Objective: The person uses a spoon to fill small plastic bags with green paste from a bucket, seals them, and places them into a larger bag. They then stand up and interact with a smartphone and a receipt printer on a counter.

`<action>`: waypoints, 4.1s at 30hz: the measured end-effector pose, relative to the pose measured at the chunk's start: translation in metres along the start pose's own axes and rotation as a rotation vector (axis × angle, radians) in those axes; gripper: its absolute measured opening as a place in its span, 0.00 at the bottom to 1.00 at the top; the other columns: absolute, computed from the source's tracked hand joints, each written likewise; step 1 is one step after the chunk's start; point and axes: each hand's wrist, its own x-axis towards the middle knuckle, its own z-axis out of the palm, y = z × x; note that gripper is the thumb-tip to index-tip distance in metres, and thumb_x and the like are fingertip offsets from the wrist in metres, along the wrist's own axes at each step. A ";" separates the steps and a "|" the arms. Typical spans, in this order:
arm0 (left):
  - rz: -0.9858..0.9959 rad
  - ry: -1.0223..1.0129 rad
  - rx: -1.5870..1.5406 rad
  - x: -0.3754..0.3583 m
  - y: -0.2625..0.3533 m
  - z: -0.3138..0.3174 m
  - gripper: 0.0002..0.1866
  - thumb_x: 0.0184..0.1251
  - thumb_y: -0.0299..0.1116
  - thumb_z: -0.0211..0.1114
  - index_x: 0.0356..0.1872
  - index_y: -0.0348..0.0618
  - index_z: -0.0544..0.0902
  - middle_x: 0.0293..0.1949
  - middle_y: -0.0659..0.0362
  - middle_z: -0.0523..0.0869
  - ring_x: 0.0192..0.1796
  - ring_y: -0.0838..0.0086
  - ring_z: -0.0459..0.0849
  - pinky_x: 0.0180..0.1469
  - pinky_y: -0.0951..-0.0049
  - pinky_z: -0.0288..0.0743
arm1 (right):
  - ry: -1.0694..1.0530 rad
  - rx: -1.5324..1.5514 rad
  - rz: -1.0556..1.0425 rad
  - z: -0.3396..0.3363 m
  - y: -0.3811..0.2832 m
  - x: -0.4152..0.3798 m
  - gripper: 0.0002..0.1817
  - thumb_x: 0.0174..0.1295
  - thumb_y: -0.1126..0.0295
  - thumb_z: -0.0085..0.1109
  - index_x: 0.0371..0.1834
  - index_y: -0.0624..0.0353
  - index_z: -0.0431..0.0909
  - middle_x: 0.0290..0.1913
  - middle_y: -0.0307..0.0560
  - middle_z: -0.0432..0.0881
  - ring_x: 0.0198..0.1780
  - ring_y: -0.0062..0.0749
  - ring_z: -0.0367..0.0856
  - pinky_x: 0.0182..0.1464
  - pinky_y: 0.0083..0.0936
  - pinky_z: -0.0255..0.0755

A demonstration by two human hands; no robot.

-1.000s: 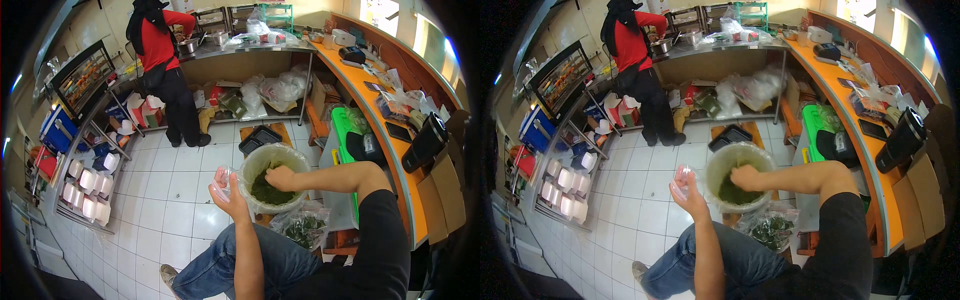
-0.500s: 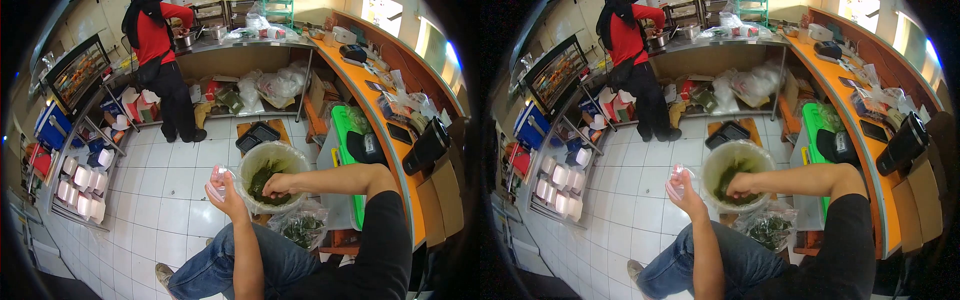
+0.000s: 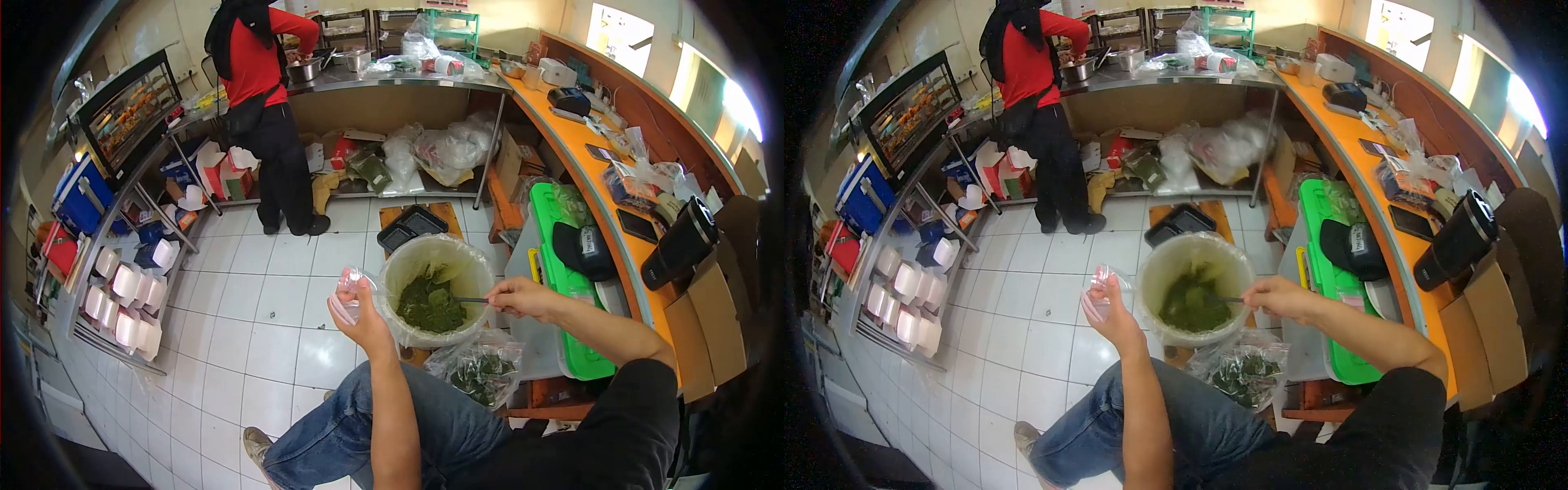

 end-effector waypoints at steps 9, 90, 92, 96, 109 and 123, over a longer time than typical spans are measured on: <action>-0.003 -0.059 -0.075 -0.001 0.010 -0.001 0.13 0.67 0.30 0.70 0.41 0.37 0.73 0.43 0.58 0.78 0.45 0.77 0.74 0.52 0.75 0.70 | 0.277 0.270 -0.018 0.004 0.062 -0.021 0.05 0.66 0.69 0.58 0.41 0.57 0.80 0.27 0.31 0.73 0.21 0.12 0.61 0.21 0.14 0.52; -0.047 -0.310 0.013 0.000 -0.006 -0.007 0.18 0.61 0.29 0.75 0.35 0.44 0.68 0.56 0.43 0.82 0.57 0.61 0.81 0.61 0.62 0.71 | 0.217 0.542 -0.173 0.019 0.094 0.007 0.08 0.68 0.69 0.57 0.46 0.58 0.80 0.27 0.33 0.74 0.20 0.14 0.62 0.23 0.14 0.54; -0.053 -0.318 0.012 -0.001 -0.004 -0.006 0.19 0.61 0.30 0.75 0.34 0.44 0.68 0.55 0.44 0.82 0.57 0.61 0.82 0.62 0.61 0.71 | 0.246 0.560 -0.236 0.018 0.096 0.009 0.10 0.68 0.70 0.57 0.49 0.59 0.80 0.29 0.35 0.76 0.21 0.13 0.63 0.22 0.14 0.56; 0.013 -0.340 0.036 -0.003 -0.003 -0.005 0.16 0.60 0.30 0.75 0.38 0.41 0.73 0.53 0.46 0.84 0.56 0.63 0.83 0.63 0.62 0.71 | 0.285 0.609 -0.289 0.018 0.087 0.003 0.08 0.68 0.72 0.57 0.47 0.59 0.79 0.32 0.38 0.79 0.21 0.14 0.64 0.22 0.14 0.57; -0.034 -0.644 0.279 -0.011 0.012 0.003 0.24 0.55 0.35 0.79 0.51 0.37 0.81 0.49 0.54 0.86 0.52 0.69 0.83 0.57 0.70 0.74 | 0.325 0.627 -0.694 -0.005 0.064 -0.014 0.11 0.69 0.70 0.59 0.52 0.60 0.80 0.45 0.47 0.86 0.44 0.25 0.85 0.42 0.25 0.85; 0.057 -0.735 0.414 -0.013 0.010 0.005 0.24 0.54 0.35 0.79 0.51 0.42 0.82 0.45 0.51 0.87 0.47 0.64 0.86 0.52 0.68 0.76 | 0.447 0.748 -0.909 0.002 0.031 0.008 0.11 0.73 0.60 0.56 0.45 0.57 0.77 0.36 0.40 0.82 0.35 0.19 0.80 0.37 0.21 0.82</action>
